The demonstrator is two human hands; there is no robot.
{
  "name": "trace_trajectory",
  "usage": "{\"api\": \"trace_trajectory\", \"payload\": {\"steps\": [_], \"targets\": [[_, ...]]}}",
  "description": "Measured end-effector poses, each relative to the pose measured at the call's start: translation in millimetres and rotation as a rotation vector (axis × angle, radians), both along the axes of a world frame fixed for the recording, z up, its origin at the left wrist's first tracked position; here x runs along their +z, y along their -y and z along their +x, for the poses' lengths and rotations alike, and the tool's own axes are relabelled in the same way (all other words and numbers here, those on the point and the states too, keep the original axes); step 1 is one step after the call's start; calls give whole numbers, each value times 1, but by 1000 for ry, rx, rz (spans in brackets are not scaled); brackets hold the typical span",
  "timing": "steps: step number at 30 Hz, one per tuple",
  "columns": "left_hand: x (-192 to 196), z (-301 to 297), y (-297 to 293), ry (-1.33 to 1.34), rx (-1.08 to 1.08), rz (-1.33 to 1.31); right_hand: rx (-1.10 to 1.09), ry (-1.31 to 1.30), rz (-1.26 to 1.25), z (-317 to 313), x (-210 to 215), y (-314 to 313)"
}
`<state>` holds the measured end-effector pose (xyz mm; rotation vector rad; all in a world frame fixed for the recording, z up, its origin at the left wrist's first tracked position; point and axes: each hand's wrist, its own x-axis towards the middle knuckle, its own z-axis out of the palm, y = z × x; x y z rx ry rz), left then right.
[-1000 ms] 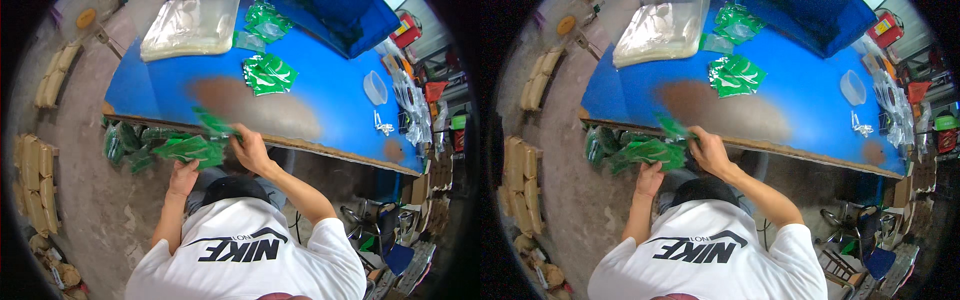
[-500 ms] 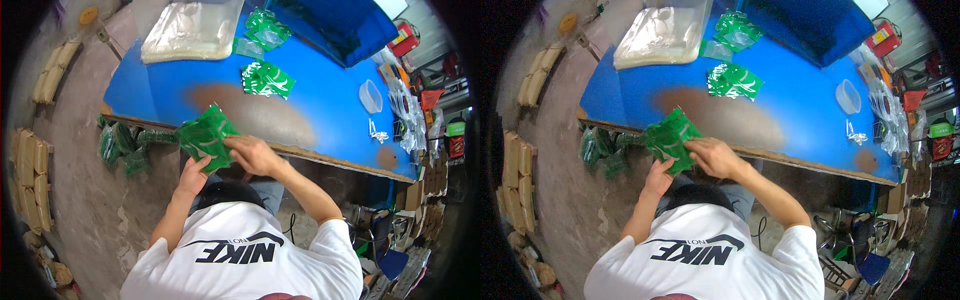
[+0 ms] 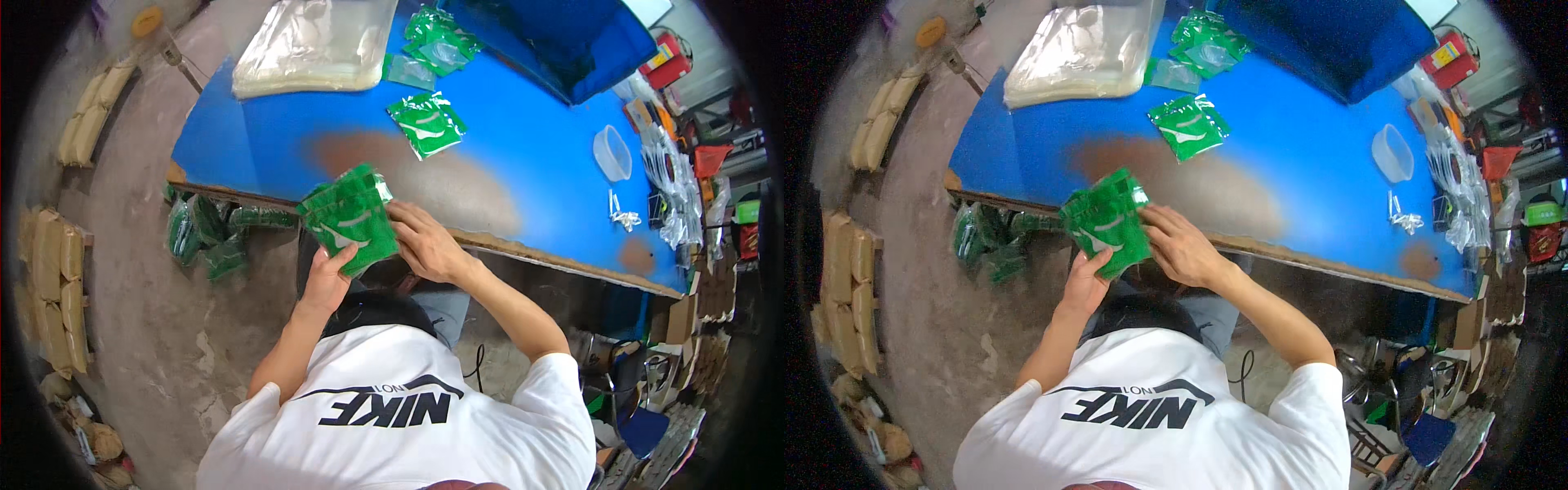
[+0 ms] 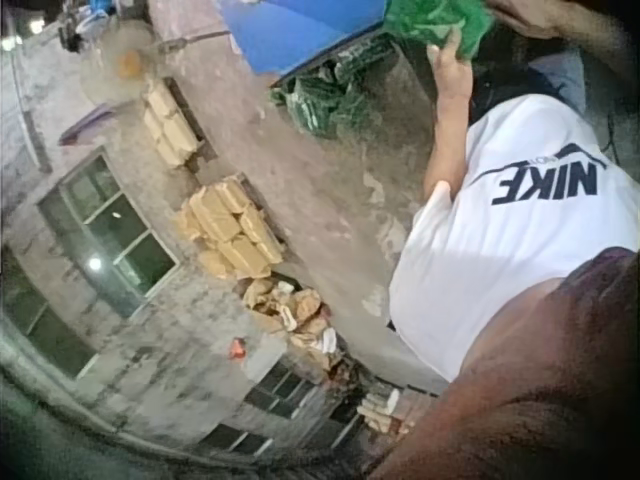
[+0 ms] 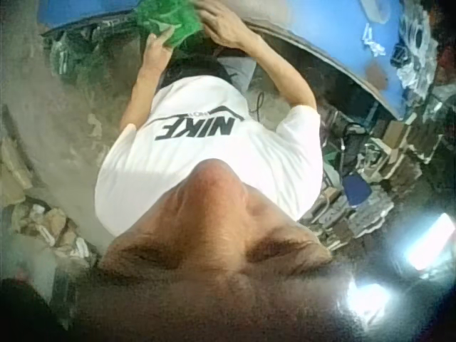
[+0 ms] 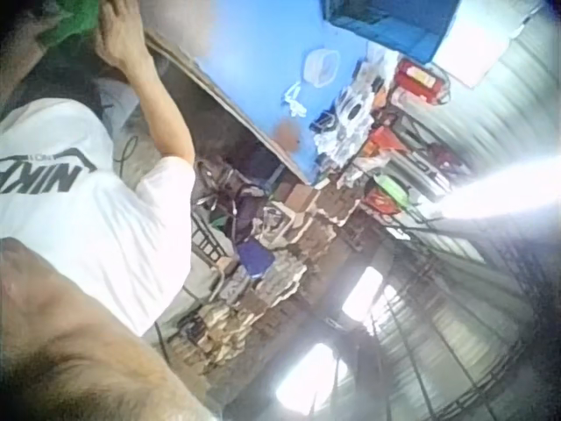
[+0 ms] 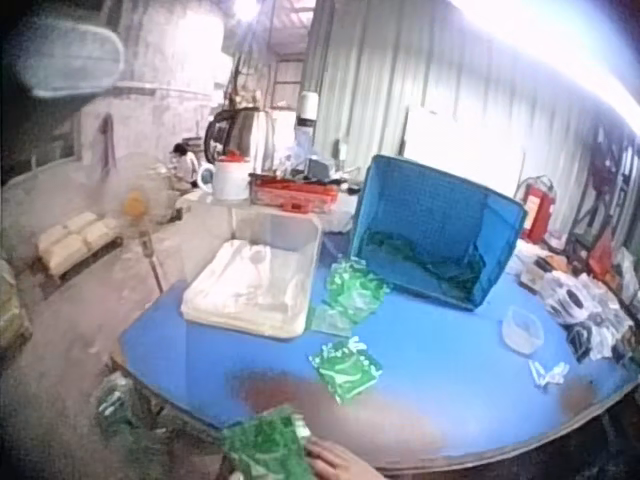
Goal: The recorder is organizing stacks of small green plastic bags and packing them into a larger clear plastic bag on a workbench.
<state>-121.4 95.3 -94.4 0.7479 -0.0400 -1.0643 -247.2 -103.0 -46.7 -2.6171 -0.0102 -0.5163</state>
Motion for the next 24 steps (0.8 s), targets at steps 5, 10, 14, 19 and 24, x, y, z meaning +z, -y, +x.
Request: {"api": "trace_trajectory", "payload": {"steps": [5, 10, 14, 19, 24], "targets": [[6, 11, -7, 9, 11, 48, -399, 16, -81, 48, -4, 63], [0, 11, -12, -23, 87, 4, -51, -71, -175, 33, -13, 22], [-1, 12, -10, -22, 80, -30, -91, -55, 134, 39, -8, 14], [-6, 25, -30, -32, 72, -41, -284, -46, -309, 63, -15, 15], [-19, 31, -38, -19, 9, -88, -377, 59, -209, 70, -16, 38]]}}
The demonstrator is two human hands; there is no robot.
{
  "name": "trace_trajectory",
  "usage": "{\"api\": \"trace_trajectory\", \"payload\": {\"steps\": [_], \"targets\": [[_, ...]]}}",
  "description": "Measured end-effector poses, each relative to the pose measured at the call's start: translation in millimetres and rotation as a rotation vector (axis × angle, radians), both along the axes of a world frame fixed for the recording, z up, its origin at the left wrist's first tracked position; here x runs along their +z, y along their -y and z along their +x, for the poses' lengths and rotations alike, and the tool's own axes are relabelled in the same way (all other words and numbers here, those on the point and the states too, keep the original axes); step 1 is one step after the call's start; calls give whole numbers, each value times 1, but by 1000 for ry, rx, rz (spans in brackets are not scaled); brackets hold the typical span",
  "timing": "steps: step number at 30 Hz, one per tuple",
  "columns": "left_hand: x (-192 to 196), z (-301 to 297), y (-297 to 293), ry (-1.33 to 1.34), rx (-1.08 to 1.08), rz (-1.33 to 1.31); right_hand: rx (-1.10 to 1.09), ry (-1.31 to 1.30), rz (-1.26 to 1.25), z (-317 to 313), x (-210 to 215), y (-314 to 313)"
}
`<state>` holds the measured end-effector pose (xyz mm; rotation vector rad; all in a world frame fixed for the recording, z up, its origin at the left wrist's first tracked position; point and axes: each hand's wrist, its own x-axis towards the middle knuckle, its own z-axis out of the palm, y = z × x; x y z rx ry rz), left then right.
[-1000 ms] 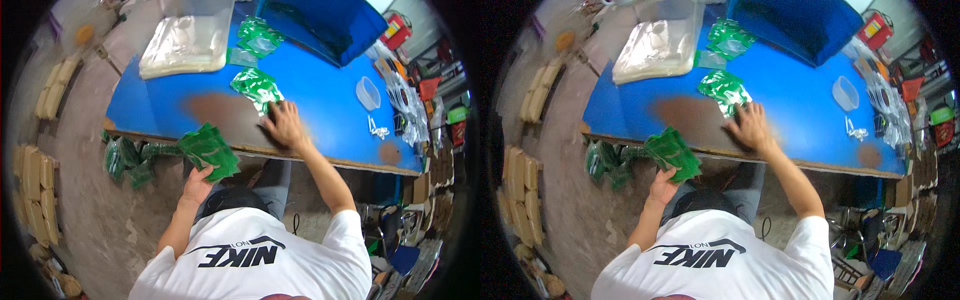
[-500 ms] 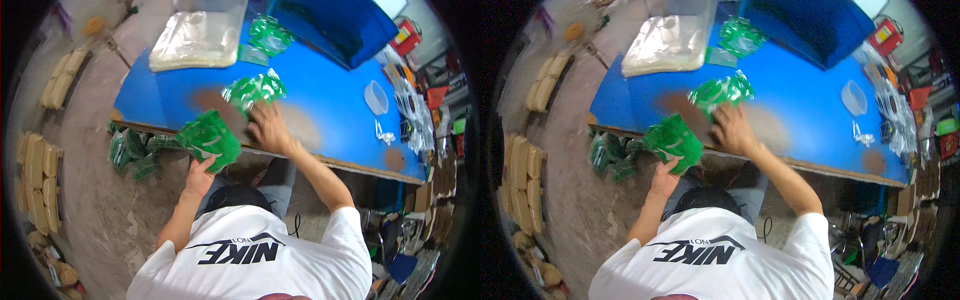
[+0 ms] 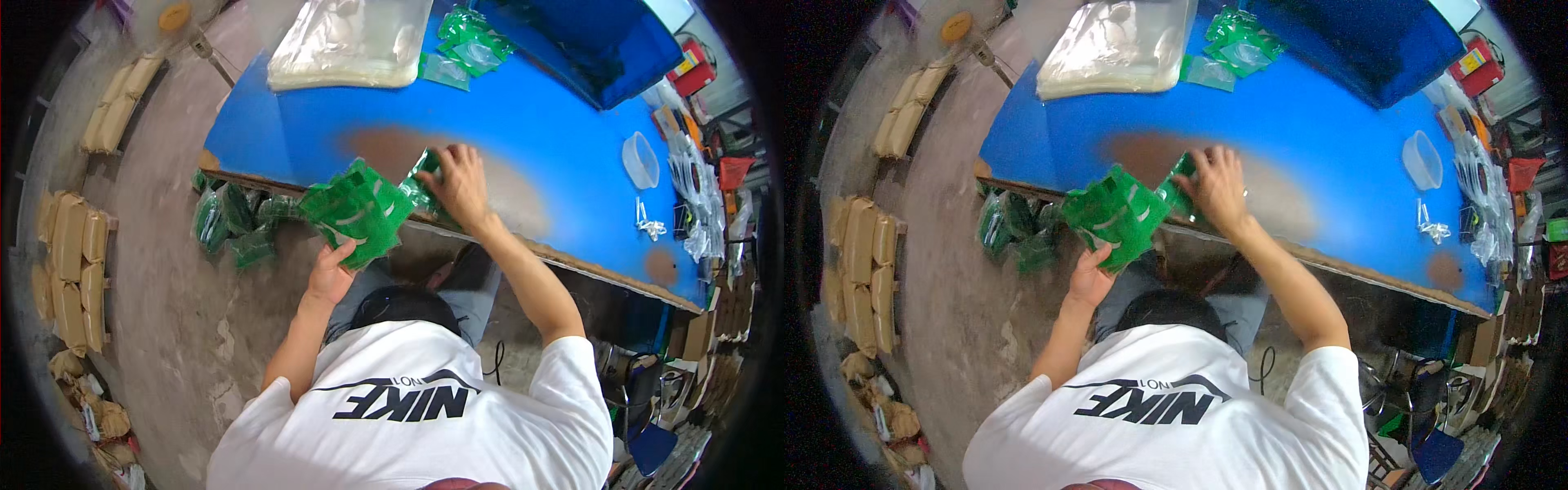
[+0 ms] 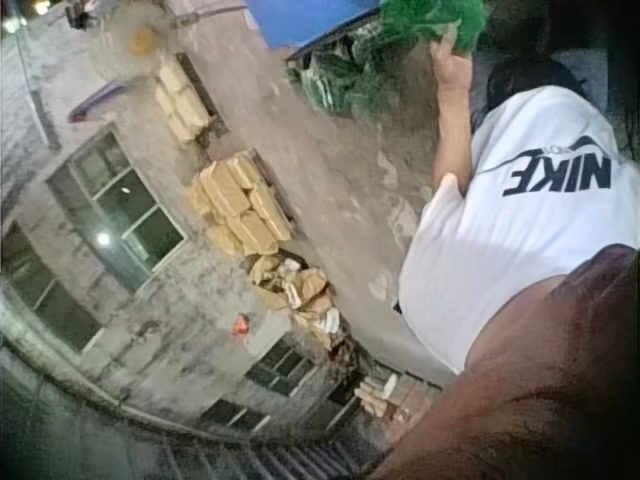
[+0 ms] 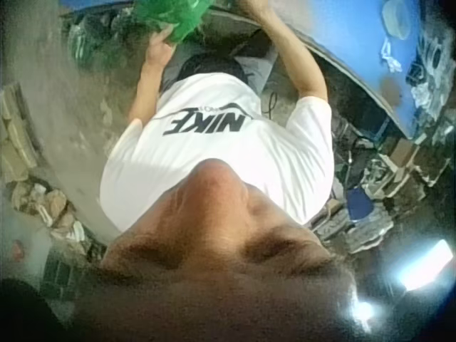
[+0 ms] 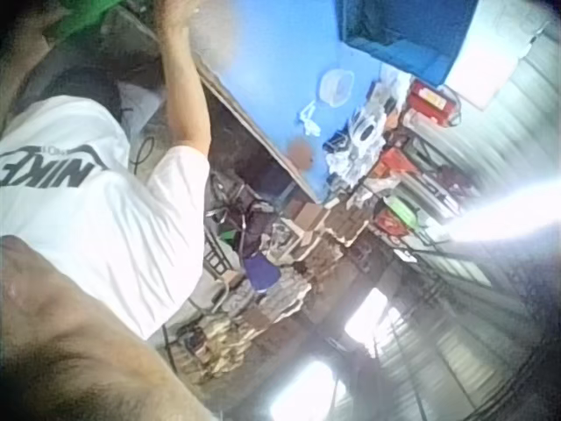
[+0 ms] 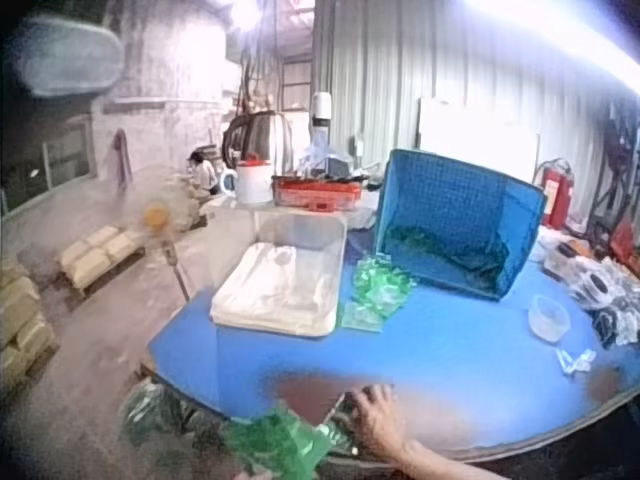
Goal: The recorder is organizing stacks of small green plastic bags and packing them into a larger clear plastic bag on a workbench.
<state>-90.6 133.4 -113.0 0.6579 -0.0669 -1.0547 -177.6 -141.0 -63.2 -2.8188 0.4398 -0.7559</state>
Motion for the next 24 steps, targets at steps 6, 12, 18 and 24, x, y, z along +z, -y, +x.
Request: {"api": "trace_trajectory", "payload": {"steps": [6, 12, 18, 24], "targets": [[-2, -4, -7, -65, -37, -47, 62, -436, -249, -3, 22, -17], [6, 1, -4, 77, -17, 44, 525, -211, 449, -23, 19, -60], [16, -10, 15, 51, -50, 77, 225, 225, 1124, -16, -5, -15], [5, -10, -1, -209, -40, 65, -65, 152, 449, 41, 18, 129]]}}
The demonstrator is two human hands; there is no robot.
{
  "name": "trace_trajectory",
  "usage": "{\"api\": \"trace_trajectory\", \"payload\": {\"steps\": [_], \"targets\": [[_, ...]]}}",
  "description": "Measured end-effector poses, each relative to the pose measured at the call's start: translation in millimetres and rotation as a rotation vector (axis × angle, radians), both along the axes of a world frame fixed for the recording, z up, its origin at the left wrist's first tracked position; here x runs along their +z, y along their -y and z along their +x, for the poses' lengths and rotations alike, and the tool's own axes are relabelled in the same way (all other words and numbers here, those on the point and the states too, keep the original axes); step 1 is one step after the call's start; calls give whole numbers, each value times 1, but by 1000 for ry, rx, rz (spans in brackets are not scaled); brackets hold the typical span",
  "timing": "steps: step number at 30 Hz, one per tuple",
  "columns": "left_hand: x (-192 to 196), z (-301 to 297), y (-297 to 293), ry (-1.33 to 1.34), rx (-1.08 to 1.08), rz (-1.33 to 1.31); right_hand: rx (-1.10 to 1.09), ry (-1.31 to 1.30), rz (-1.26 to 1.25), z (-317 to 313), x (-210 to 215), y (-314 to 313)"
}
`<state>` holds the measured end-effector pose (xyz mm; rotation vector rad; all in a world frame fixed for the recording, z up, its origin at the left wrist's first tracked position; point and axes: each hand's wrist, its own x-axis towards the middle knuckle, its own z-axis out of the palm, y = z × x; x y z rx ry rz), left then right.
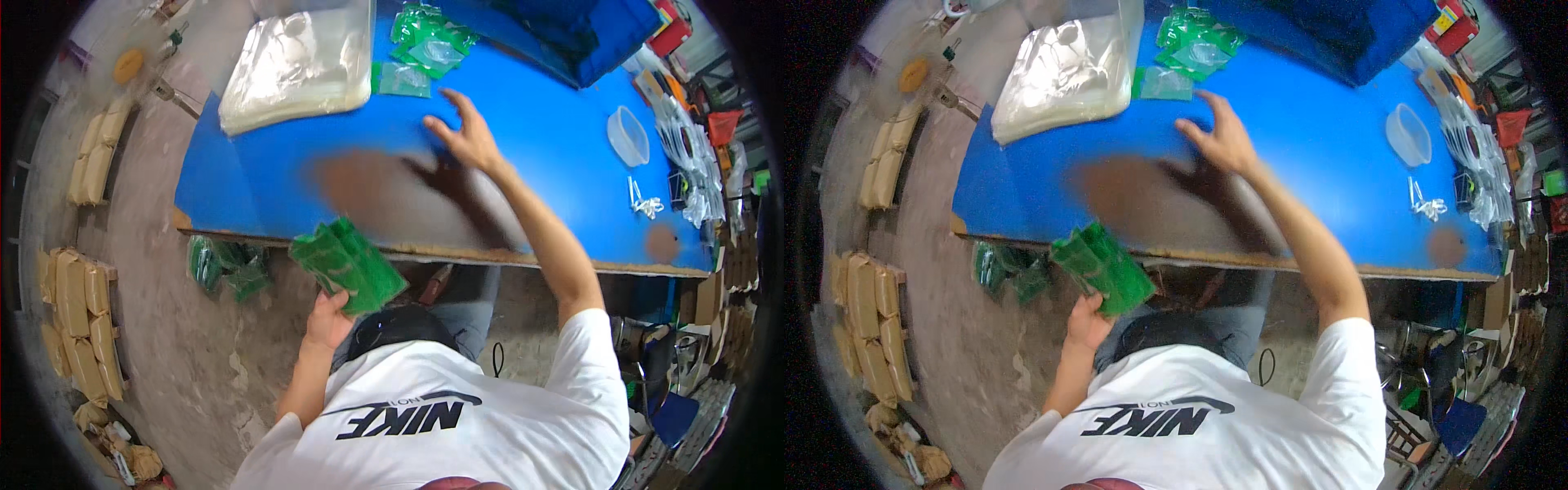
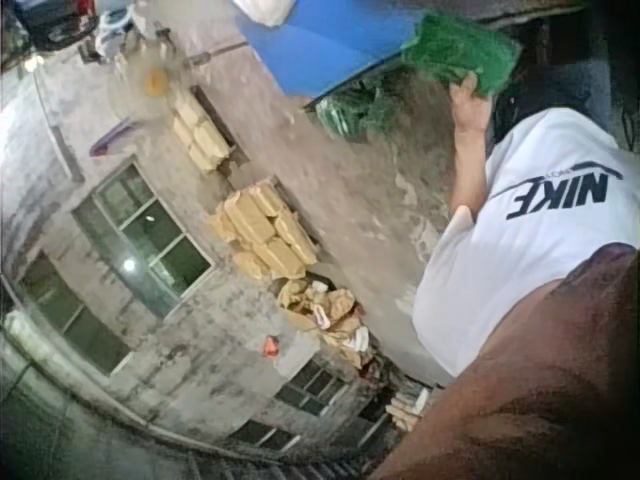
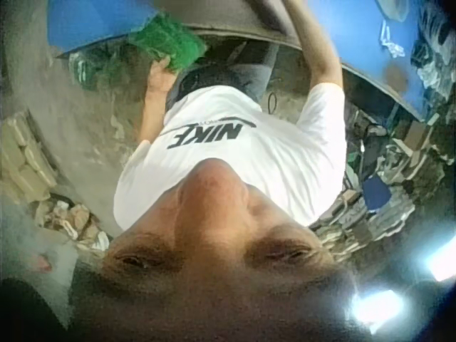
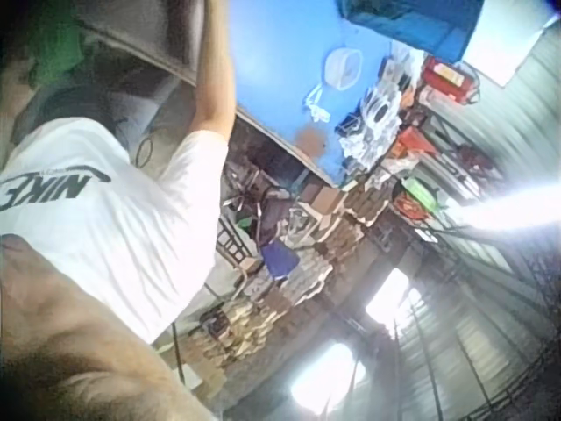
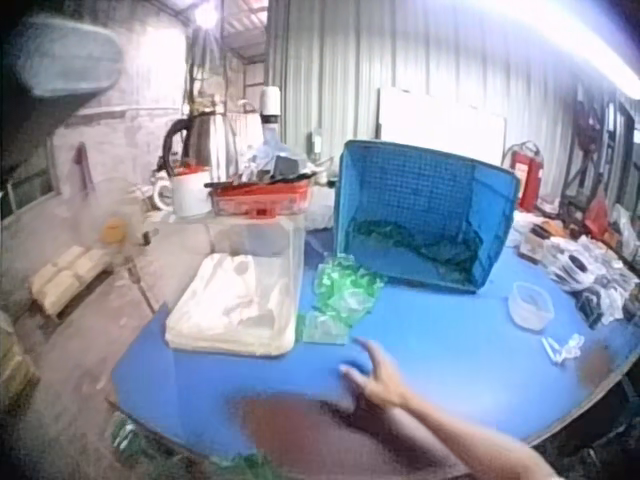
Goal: The recorder is organizing stacks of small green plastic bags and packing them into a larger clear plastic bag on a workbench.
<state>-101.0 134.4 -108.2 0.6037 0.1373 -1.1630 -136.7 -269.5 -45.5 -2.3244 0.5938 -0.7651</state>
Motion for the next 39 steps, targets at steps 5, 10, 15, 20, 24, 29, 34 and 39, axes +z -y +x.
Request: {"api": "trace_trajectory", "payload": {"steps": [5, 10, 15, 20, 24, 29, 34, 39], "targets": [[14, -8, -2, 43, -38, 142, -63, -156, -321, 74, -8, 154], [-8, -15, -8, 159, -84, 64, -204, -428, -336, 145, -14, 196], [-2, -10, -3, 127, -94, 27, -103, -669, -127, 154, -2, 143], [9, 5, 23, 76, -162, -3, -194, -595, -222, 65, -12, 61], [6, 3, 28, 49, -140, -49, -301, -635, -194, -25, -11, -2], [-1, -7, 29, 34, -200, -12, -320, -295, -2, -94, -3, -27], [1, -20, 32, 99, -271, 24, -302, -169, -125, -172, 13, -57], [10, -26, 34, 26, -273, -15, 117, -459, -342, -201, 6, -128]]}}
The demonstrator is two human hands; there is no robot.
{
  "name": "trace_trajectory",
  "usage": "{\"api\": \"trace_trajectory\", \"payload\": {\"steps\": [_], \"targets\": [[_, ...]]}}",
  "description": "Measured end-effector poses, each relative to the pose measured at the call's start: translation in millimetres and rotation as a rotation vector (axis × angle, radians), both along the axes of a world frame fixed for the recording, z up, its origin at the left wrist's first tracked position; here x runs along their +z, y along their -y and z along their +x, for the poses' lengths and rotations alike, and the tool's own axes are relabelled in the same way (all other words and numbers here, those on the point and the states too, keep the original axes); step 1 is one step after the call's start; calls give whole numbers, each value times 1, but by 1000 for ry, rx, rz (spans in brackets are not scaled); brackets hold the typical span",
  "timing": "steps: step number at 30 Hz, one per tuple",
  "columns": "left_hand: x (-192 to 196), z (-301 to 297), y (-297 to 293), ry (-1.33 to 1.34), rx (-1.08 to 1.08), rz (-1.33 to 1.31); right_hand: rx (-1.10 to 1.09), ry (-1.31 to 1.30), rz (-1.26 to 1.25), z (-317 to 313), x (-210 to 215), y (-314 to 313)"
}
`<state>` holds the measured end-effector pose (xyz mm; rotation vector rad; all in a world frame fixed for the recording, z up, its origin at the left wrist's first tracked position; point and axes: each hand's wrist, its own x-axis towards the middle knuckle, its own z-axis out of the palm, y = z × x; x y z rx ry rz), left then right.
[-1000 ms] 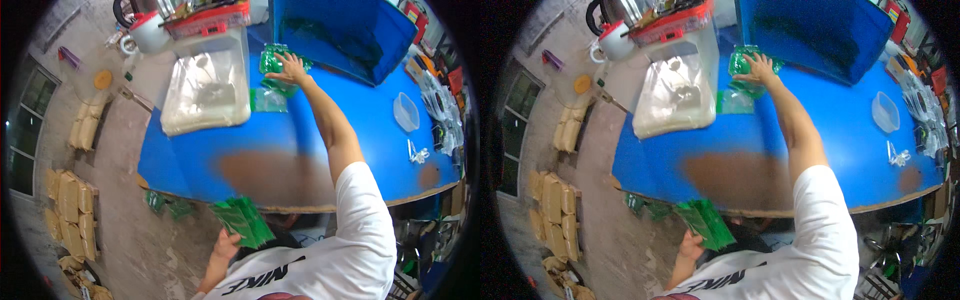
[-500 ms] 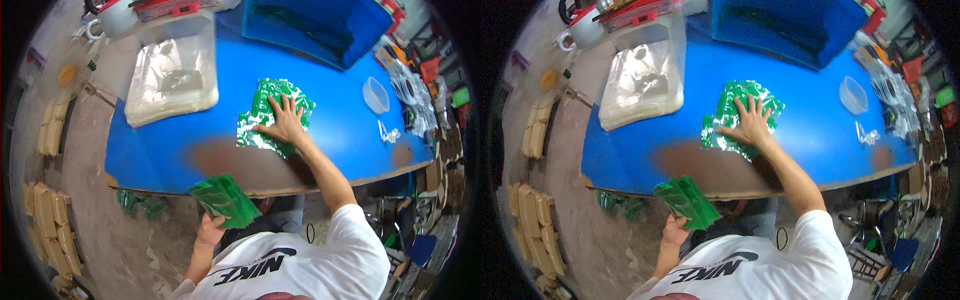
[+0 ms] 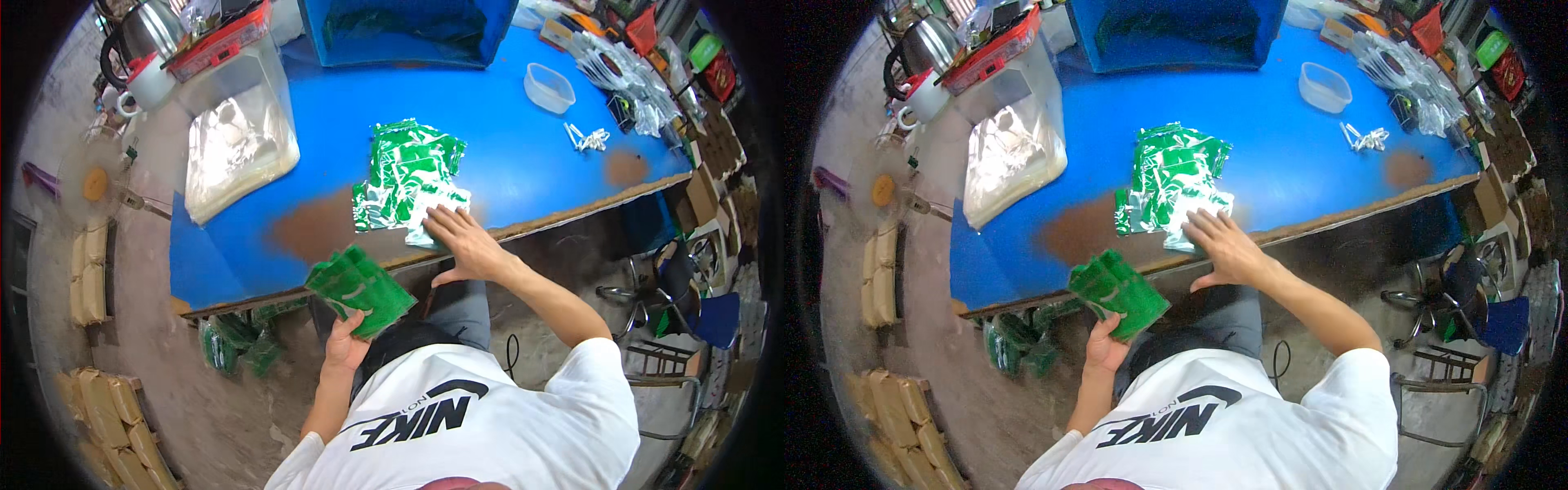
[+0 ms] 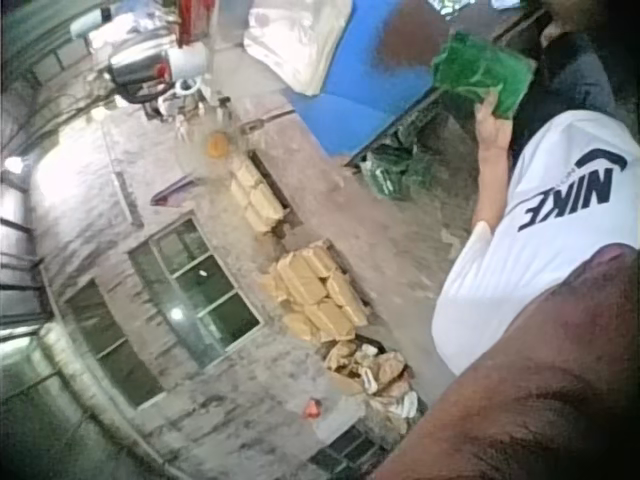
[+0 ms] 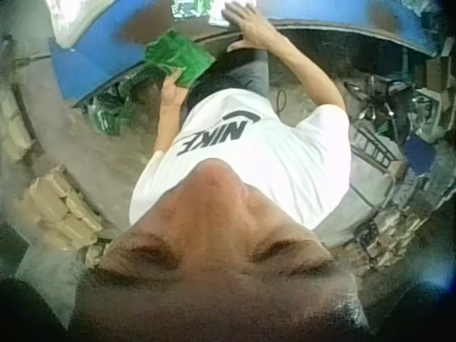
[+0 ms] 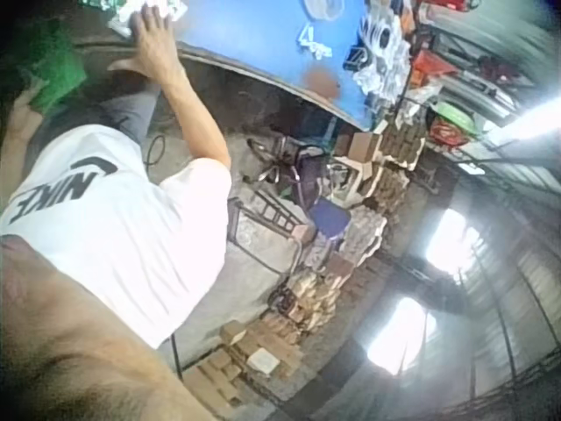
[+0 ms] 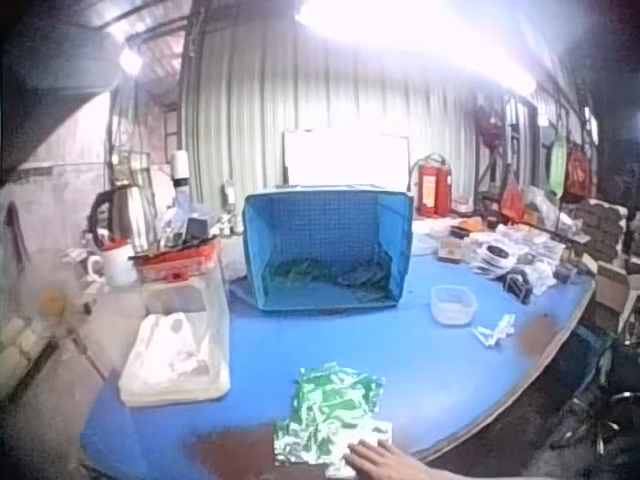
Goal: The recorder is organizing stacks of small green plastic bags and packing them into a larger clear plastic bag on a workbench.
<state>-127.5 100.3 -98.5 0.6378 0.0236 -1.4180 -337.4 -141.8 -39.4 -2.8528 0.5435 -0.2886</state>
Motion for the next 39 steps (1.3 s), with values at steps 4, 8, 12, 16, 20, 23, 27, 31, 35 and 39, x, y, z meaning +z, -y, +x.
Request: {"api": "trace_trajectory", "payload": {"steps": [4, 8, 12, 16, 20, 23, 27, 31, 35, 39], "targets": [[0, 2, 0, 52, -50, -70, 70, 189, 59, -22, -10, -12], [-3, 4, -3, 11, -113, -144, -498, 633, 516, -12, 29, -28], [5, 4, 9, -101, -146, -154, -480, 1004, 1399, 7, 36, -15], [-12, 11, 1, -101, -45, -205, -431, 1070, 1571, 32, 38, -31], [-12, 0, 8, -313, -41, -283, -435, 953, 1111, 43, 21, -78], [-5, -5, 29, -234, -43, -392, 79, 827, 765, 55, 16, -123], [-16, -11, 33, -464, -129, -734, 387, 707, 375, 75, 10, -146], [-31, -19, 35, -199, -58, -1006, 429, 588, 316, 88, 14, -159], [-38, -12, 33, -260, -132, -1014, 368, 565, 300, 95, 13, -162], [-35, -9, 24, -382, -82, -852, 350, 570, 314, 97, 10, -161]]}}
